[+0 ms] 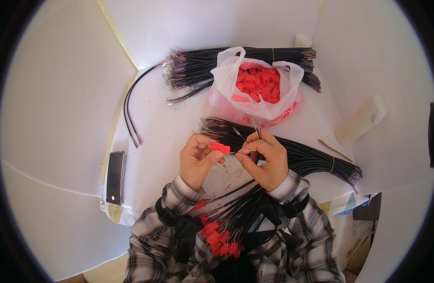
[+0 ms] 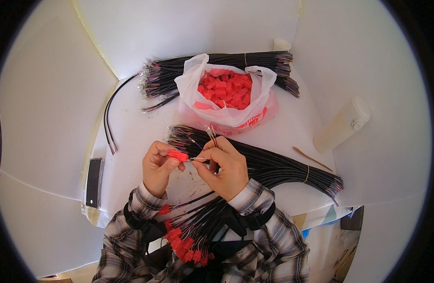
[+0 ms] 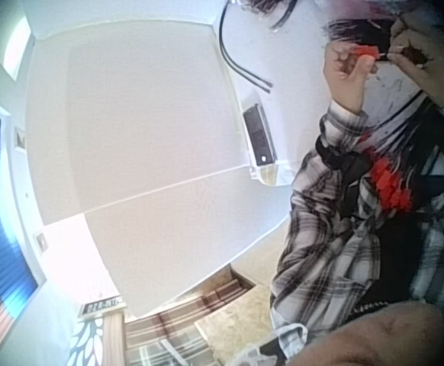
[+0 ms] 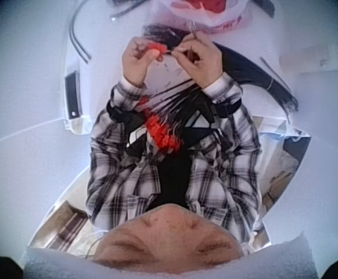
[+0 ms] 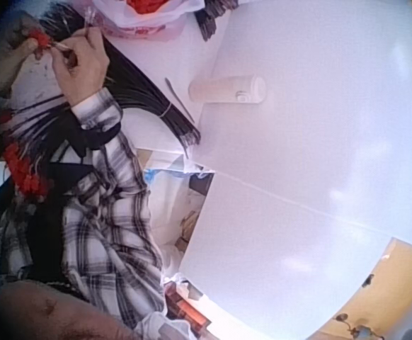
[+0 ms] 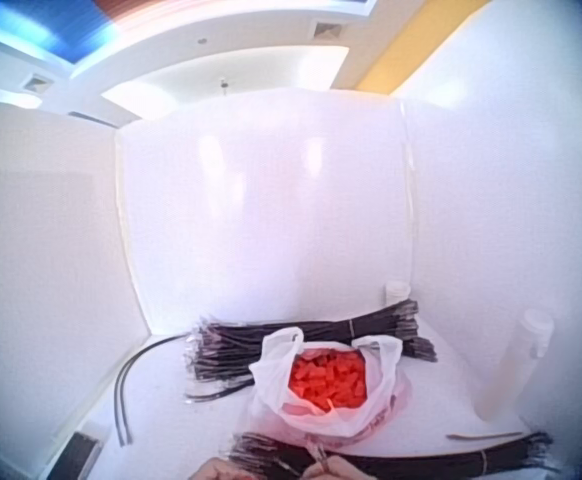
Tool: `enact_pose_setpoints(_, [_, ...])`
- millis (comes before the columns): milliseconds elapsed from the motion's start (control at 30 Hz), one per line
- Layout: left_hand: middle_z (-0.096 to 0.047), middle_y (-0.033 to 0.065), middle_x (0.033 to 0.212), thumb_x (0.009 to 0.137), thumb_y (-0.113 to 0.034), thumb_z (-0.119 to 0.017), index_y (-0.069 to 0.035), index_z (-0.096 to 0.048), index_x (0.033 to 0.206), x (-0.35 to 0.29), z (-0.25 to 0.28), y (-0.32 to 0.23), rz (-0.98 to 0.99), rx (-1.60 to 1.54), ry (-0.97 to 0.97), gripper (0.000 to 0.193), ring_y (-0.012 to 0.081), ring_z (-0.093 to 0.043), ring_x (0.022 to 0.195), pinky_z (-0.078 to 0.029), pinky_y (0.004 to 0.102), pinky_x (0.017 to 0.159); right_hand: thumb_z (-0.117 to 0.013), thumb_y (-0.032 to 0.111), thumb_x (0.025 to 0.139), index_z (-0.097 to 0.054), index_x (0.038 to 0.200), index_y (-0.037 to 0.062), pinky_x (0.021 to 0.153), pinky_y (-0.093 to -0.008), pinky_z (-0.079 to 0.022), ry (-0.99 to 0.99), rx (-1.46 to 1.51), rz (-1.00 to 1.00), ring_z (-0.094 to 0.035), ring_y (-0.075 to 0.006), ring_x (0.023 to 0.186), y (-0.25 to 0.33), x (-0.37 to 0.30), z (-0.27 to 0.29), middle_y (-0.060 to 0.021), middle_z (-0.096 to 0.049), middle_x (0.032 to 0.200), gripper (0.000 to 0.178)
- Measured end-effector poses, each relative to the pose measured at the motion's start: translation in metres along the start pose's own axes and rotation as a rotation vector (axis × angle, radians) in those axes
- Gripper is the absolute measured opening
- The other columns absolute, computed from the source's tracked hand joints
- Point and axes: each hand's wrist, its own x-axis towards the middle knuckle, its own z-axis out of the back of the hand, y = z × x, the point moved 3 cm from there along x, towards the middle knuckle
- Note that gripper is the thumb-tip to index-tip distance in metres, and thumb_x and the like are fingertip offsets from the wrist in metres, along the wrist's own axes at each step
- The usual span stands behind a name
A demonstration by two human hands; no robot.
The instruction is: Insert the ends of multiple thin electrical wires into a pink plastic connector housing to form a wire harness.
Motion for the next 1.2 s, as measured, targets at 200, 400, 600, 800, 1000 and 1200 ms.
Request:
enact_pose_setpoints(200, [-0.058, 0.0105, 0.081, 0.076, -0.012, -0.064, -0.003, -0.043, 0.089, -0.001, -0.002, -0.001, -0.116, 0.1, -0.022, 0.026, 0.0146, -0.056, 0.067, -0.048, 0.0263, 0.06, -0.067, -0.001, 0.066, -0.057, 0.076, 0.0005, 0.043, -0.0191, -0.038, 0.007, 0.046, -0.015, -0.045, -0.0071, 0.049, -0.001, -0.001, -0.001, -0.0075, -0.052, 0.081, 0.015])
enact_pose_setpoints(400, [-0.057, 0.0085, 0.084, 0.076, -0.003, -0.062, -0.002, -0.045, 0.086, -0.001, 0.0, 0.001, -0.015, -0.022, 0.034, 0.02, 0.0126, -0.056, 0.072, -0.047, 0.0255, 0.065, -0.067, -0.001, 0.066, -0.057, 0.076, 0.0001, 0.044, -0.0191, -0.038, 0.017, 0.071, -0.011, -0.045, -0.0071, 0.05, -0.002, -0.002, -0.002, -0.0073, -0.052, 0.081, 0.014])
enact_pose_setpoints(600, [-0.058, 0.0091, 0.083, 0.08, -0.012, -0.059, -0.004, -0.044, 0.084, -0.001, 0.001, 0.008, 0.071, -0.127, 0.069, 0.018, 0.0133, -0.056, 0.071, -0.049, 0.0267, 0.059, -0.067, -0.001, 0.065, -0.058, 0.078, 0.0012, 0.044, -0.0191, -0.038, 0.021, 0.034, 0.015, -0.045, -0.0075, 0.05, 0.003, -0.001, 0.0, -0.0068, -0.052, 0.081, 0.015])
enact_pose_setpoints(800, [-0.059, 0.0094, 0.081, 0.081, -0.014, -0.058, -0.004, -0.045, 0.084, 0.0, -0.001, 0.01, 0.126, -0.171, 0.074, 0.017, 0.0133, -0.056, 0.069, -0.048, 0.0268, 0.06, -0.065, -0.002, 0.064, -0.059, 0.079, 0.0026, 0.044, -0.0192, -0.039, 0.021, 0.006, -0.001, -0.045, -0.0083, 0.051, 0.002, -0.001, 0.001, -0.0069, -0.052, 0.082, 0.016])
enact_pose_setpoints(1000, [-0.059, 0.0093, 0.08, 0.079, -0.009, -0.061, -0.004, -0.045, 0.084, -0.001, 0.0, 0.01, 0.131, -0.152, 0.087, 0.017, 0.0137, -0.056, 0.068, -0.048, 0.0265, 0.06, -0.064, -0.003, 0.064, -0.06, 0.079, 0.0027, 0.044, -0.0196, -0.039, 0.047, 0.013, 0.005, -0.047, -0.009, 0.053, 0.003, -0.002, -0.002, -0.0068, -0.052, 0.081, 0.016])
enact_pose_setpoints(1200, [-0.058, 0.0087, 0.082, 0.077, -0.006, -0.062, -0.003, -0.046, 0.084, -0.001, -0.001, 0.007, 0.081, -0.093, 0.092, 0.018, 0.0136, -0.057, 0.07, -0.049, 0.0267, 0.062, -0.064, -0.002, 0.064, -0.06, 0.08, 0.003, 0.044, -0.02, -0.04, 0.055, -0.005, 0.029, -0.048, -0.0098, 0.053, 0.003, -0.003, -0.001, -0.007, -0.051, 0.081, 0.017])
